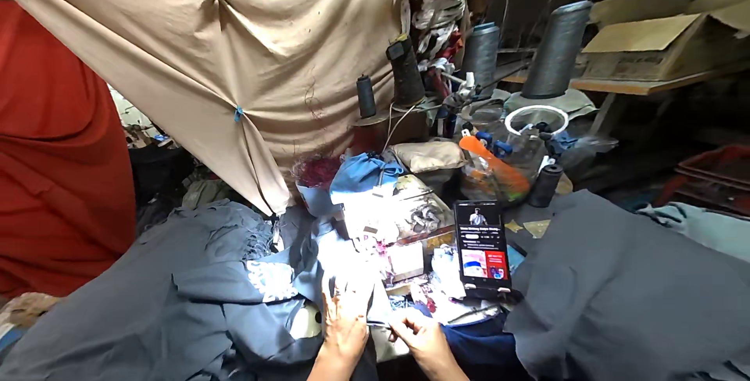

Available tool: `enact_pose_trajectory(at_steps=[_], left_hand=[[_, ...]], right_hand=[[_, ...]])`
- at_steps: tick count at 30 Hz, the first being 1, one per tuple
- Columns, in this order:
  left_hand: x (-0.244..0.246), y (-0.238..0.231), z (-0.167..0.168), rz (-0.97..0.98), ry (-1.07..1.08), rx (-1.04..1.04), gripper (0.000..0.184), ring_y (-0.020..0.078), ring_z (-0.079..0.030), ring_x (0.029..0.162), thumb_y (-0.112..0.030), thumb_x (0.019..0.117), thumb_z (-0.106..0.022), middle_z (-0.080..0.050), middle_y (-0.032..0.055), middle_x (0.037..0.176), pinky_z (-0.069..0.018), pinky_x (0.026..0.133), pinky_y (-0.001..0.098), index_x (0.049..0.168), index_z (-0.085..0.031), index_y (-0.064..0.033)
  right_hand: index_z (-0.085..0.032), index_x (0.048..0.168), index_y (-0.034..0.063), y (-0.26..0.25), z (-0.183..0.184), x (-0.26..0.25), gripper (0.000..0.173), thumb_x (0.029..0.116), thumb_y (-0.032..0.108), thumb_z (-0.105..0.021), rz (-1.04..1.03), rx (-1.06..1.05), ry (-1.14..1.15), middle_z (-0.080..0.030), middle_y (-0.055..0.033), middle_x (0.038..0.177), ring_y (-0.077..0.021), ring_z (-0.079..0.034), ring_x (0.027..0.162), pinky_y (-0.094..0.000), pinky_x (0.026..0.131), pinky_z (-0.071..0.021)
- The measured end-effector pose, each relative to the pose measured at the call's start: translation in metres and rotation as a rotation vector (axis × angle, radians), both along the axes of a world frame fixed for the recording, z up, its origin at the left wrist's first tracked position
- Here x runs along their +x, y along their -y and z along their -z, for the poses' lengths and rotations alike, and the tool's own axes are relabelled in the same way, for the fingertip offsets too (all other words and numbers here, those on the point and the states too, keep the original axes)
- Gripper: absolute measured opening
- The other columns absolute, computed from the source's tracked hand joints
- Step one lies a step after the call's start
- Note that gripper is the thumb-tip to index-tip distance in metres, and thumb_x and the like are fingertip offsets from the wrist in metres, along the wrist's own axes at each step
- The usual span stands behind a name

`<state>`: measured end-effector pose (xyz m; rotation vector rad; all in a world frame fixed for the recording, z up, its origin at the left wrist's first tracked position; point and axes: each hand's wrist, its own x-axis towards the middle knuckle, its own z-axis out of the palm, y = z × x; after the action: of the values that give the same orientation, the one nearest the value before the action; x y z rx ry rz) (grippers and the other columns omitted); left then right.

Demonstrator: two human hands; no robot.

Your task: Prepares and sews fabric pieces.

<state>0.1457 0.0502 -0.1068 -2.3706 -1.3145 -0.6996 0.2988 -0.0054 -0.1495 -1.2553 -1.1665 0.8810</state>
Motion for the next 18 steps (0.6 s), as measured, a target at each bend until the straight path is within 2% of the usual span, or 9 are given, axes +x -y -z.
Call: enact_pose_trajectory(at_steps=[2, 5, 7, 9, 10, 13, 15, 17, 18], left_hand=[[-0.003, -0.005, -0.001, 0.040, 0.013, 0.051, 0.050, 0.0439, -0.066, 0.118, -0.002, 0.0758, -0.070, -0.075, 0.0146, 0.118, -0.0358, 0.107, 0.0738, 0.124, -0.076, -0.0159], [-0.005, -0.015, -0.003, 0.079, 0.091, 0.123, 0.038, 0.0416, -0.066, 0.120, -0.004, 0.0855, -0.065, -0.075, 0.0132, 0.120, -0.0405, 0.108, 0.0666, 0.118, -0.079, -0.0178], [-0.005, -0.019, -0.009, 0.102, 0.136, 0.107, 0.031, 0.0435, -0.065, 0.121, -0.006, 0.0888, -0.064, -0.074, 0.0148, 0.120, -0.0428, 0.106, 0.0665, 0.113, -0.080, -0.0161], [-0.004, -0.020, -0.018, 0.130, 0.195, 0.051, 0.027, 0.0457, -0.064, 0.120, -0.005, 0.0884, -0.065, -0.074, 0.0171, 0.120, -0.0431, 0.105, 0.0676, 0.109, -0.081, -0.0132], [-0.004, -0.022, -0.020, 0.151, 0.230, 0.040, 0.026, 0.0450, -0.065, 0.119, -0.005, 0.0886, -0.066, -0.074, 0.0170, 0.119, -0.0435, 0.105, 0.0673, 0.109, -0.081, -0.0115], [-0.006, -0.036, -0.014, 0.226, 0.312, 0.021, 0.027, 0.0346, -0.066, 0.122, -0.009, 0.0937, -0.063, -0.074, 0.0084, 0.123, -0.0421, 0.109, 0.0620, 0.113, -0.080, -0.0159], [-0.009, -0.041, -0.009, 0.249, 0.340, -0.086, 0.029, 0.0298, -0.062, 0.127, -0.015, 0.1012, -0.056, -0.072, 0.0056, 0.129, -0.0369, 0.113, 0.0599, 0.121, -0.077, -0.0189], [-0.008, -0.040, -0.020, 0.221, 0.380, -0.229, 0.030, 0.0329, -0.059, 0.131, -0.015, 0.1005, -0.056, -0.069, 0.0110, 0.133, -0.0359, 0.115, 0.0582, 0.123, -0.076, -0.0167], [-0.005, -0.042, -0.026, 0.202, 0.471, -0.343, 0.031, 0.0348, -0.055, 0.135, -0.016, 0.0984, -0.057, -0.067, 0.0144, 0.135, -0.0338, 0.118, 0.0570, 0.123, -0.076, -0.0145]], right_hand=[[-0.072, 0.081, 0.0021, -0.020, -0.010, 0.001, 0.016, 0.0911, 0.013, -0.065, 0.026, 0.010, 0.041, -0.067, 0.0008, 0.072, -0.0043, -0.064, 0.068, -0.0249, 0.069, -0.0545], [-0.071, 0.081, 0.0024, -0.051, -0.024, 0.001, 0.019, 0.0929, 0.016, -0.065, 0.039, -0.006, 0.085, -0.065, 0.0003, 0.071, -0.0056, -0.062, 0.068, -0.0283, 0.070, -0.0522], [-0.070, 0.092, -0.0035, -0.065, -0.040, 0.001, 0.020, 0.0976, 0.015, -0.064, 0.008, -0.113, 0.036, -0.066, -0.0046, 0.076, -0.0113, -0.062, 0.071, -0.0327, 0.073, -0.0525], [-0.064, 0.108, -0.0051, -0.076, -0.049, 0.000, 0.020, 0.1008, 0.014, -0.060, -0.009, -0.187, -0.066, -0.064, -0.0024, 0.073, -0.0093, -0.062, 0.062, -0.0270, 0.062, -0.0543], [-0.062, 0.111, -0.0050, -0.079, -0.052, -0.001, 0.021, 0.1013, 0.014, -0.060, -0.011, -0.208, -0.099, -0.063, -0.0022, 0.071, -0.0094, -0.060, 0.058, -0.0260, 0.058, -0.0528], [-0.061, 0.108, -0.0026, -0.083, -0.054, 0.000, 0.018, 0.1017, 0.014, -0.059, -0.027, -0.221, -0.113, -0.059, -0.0001, 0.065, -0.0074, -0.055, 0.051, -0.0232, 0.051, -0.0484], [-0.061, 0.114, -0.0044, -0.083, -0.049, 0.003, 0.022, 0.1023, 0.015, -0.059, -0.050, -0.219, -0.127, -0.060, -0.0015, 0.070, -0.0081, -0.055, 0.054, -0.0240, 0.052, -0.0485], [-0.057, 0.123, -0.0050, -0.082, -0.042, 0.006, 0.030, 0.1032, 0.017, -0.057, -0.088, -0.159, -0.153, -0.060, -0.0019, 0.075, -0.0084, -0.055, 0.058, -0.0251, 0.054, -0.0488], [-0.058, 0.126, -0.0031, -0.084, -0.037, 0.006, 0.033, 0.1037, 0.021, -0.056, -0.097, -0.128, -0.150, -0.061, -0.0018, 0.077, -0.0089, -0.056, 0.059, -0.0260, 0.054, -0.0497]])
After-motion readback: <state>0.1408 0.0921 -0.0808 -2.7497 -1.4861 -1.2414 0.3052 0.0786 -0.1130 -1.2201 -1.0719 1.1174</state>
